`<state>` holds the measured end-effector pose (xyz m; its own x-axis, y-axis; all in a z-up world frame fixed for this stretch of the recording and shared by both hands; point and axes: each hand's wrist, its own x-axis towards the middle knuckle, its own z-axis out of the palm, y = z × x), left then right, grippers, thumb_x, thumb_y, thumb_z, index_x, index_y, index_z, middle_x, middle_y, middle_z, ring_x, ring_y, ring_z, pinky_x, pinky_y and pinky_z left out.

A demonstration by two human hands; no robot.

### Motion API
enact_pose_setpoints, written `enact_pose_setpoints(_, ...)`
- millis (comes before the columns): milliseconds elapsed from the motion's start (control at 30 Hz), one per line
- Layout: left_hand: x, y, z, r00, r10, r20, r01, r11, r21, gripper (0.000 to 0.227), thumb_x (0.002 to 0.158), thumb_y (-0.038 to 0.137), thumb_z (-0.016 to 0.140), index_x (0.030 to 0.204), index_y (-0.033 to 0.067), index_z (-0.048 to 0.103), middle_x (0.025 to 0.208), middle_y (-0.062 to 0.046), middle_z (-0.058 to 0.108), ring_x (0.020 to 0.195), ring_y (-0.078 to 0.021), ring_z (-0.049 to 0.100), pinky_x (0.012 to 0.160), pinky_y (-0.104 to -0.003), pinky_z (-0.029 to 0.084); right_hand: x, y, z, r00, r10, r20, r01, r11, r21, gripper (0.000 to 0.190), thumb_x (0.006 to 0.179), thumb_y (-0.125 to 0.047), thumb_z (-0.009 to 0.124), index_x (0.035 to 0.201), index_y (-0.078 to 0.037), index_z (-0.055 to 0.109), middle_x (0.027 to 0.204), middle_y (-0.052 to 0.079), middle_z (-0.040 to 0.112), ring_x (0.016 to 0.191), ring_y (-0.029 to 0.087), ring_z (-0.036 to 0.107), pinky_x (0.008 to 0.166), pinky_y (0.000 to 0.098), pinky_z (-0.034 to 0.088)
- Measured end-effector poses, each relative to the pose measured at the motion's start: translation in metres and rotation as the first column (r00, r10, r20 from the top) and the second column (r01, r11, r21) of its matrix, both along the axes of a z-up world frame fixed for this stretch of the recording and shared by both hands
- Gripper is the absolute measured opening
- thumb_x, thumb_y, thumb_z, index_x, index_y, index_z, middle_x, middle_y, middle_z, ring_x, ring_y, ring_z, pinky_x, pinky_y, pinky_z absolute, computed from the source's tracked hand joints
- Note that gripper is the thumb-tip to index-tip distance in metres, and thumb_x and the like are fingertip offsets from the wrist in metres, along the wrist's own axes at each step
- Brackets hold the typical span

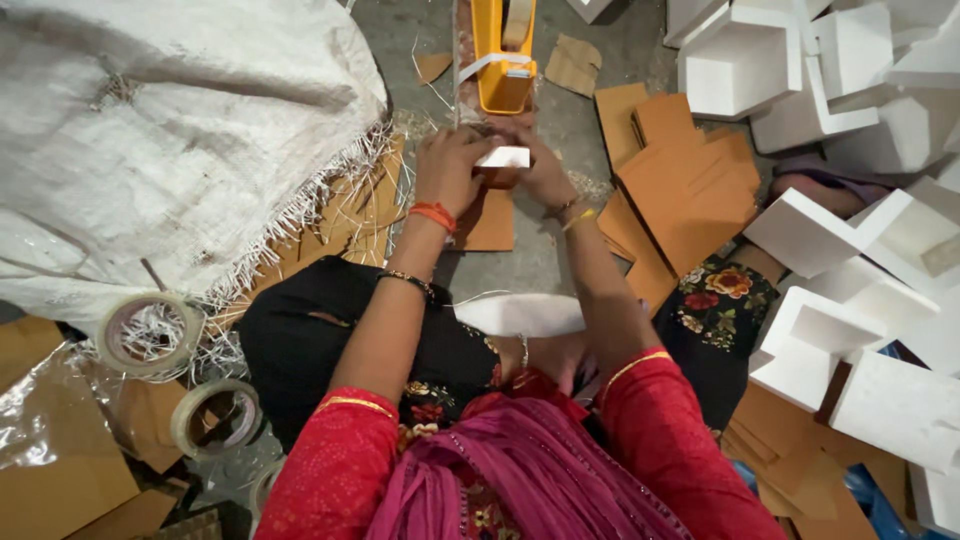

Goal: The person sits on the floor and assembles small white boxes by folding their sides and securing them with clear tape. They repeatedly pick up flat white pieces, fold them into box shapes, and use a yellow tape dispenser to seal the edges.

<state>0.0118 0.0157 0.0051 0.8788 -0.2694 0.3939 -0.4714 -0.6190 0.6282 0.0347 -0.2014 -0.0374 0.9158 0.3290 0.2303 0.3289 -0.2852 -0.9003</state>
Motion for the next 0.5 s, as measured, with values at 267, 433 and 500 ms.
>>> enact_pose_setpoints(267, 0.003, -0.002, -0.001, 0.987, -0.145, 0.063, 0.153, 0.978, -0.143, 0.040, 0.074, 0.009, 0.082, 0.112, 0.0147, 0.076, 0.110, -0.008, 0.072, 0.106, -0.0321, 0.064, 0.094, -0.046, 0.051, 0.066, -0.007, 0.021, 0.807, -0.312, -0.501, 0.135, 0.924, -0.358, 0.039, 0.099, -0.033, 0.072, 0.125, -0.004, 0.076, 0.108, 0.012, 0.077, 0.091, 0.017, 0.068, 0.083, 0.0336, 0.054)
enact_pose_setpoints(433, -0.025, -0.016, 0.002, 0.962, -0.232, 0.144, 0.240, 0.970, -0.040, 0.027, 0.079, 0.009, 0.074, 0.105, 0.0170, 0.078, 0.106, -0.004, 0.074, 0.107, -0.0267, 0.066, 0.099, -0.044, 0.046, -0.011, -0.054, -0.030, 0.775, -0.039, -0.631, 0.042, 0.999, -0.010, 0.028, 0.106, -0.016, 0.062, 0.123, 0.003, 0.072, 0.114, 0.008, 0.075, 0.099, 0.014, 0.068, 0.086, 0.0292, 0.056)
enact_pose_setpoints(500, -0.029, -0.017, 0.003, 0.936, -0.269, 0.225, 0.270, 0.962, 0.027, 0.028, 0.082, 0.008, 0.070, 0.108, 0.0186, 0.077, 0.109, -0.001, 0.073, 0.109, -0.0233, 0.066, 0.103, -0.043, 0.044, -0.030, -0.062, -0.050, 0.693, 0.017, -0.720, 0.249, 0.932, 0.262, 0.030, 0.104, -0.015, 0.061, 0.128, 0.002, 0.069, 0.120, 0.005, 0.074, 0.104, 0.014, 0.069, 0.092, 0.0283, 0.056)
